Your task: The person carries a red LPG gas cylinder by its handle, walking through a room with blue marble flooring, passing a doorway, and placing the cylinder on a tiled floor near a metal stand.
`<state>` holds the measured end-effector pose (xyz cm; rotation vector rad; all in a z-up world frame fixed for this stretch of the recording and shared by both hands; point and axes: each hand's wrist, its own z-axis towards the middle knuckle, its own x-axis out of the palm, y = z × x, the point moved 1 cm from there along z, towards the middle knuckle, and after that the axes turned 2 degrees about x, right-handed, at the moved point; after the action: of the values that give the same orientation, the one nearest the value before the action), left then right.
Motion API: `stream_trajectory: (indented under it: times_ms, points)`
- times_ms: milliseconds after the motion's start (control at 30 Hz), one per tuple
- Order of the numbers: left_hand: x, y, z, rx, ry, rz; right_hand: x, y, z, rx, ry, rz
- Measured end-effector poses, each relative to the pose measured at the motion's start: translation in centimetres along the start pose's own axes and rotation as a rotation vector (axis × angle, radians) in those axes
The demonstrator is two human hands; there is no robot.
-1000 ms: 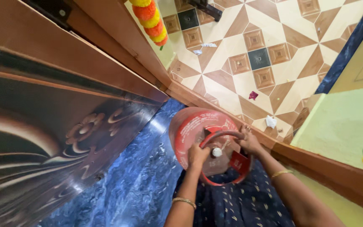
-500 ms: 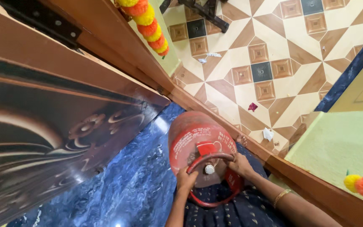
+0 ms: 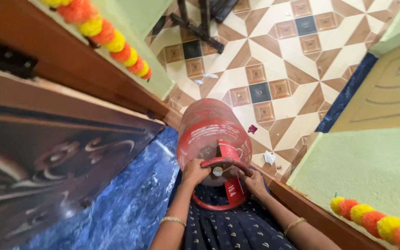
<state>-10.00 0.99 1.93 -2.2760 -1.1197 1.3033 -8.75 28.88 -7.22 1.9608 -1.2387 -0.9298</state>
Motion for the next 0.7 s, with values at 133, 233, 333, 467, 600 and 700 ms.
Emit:
stream_trajectory:
  times_ms: [133,233,333,467,600,700]
  points:
    - [-0.5,-1.4,6.2,0.04,0.119,0.064,0.1,-1.0,2.2,-0.011,-0.1,0.098]
    - [-1.2,-1.7,10.7,0.118,0.196,0.13,0.9,-0.7,4.2,0.185,-0.204,0.131]
    - [-1.8,-1.5,14.0,0.223,0.233,0.196,2.5,-0.2,4.8,0.26,-0.25,0.294]
    - [-1.5,-2.0,17.6,0.298,0.271,0.185,4.0,-0.3,5.7,0.345,-0.363,0.354]
    - [-2.8,-3.5,20.7,0.253,0.328,0.262,3.9,0.6,8.7,0.392,-0.391,0.361]
    - [-4.4,-4.6,21.6,0.233,0.357,0.315,4.3,1.3,10.1,0.324,-0.425,0.267]
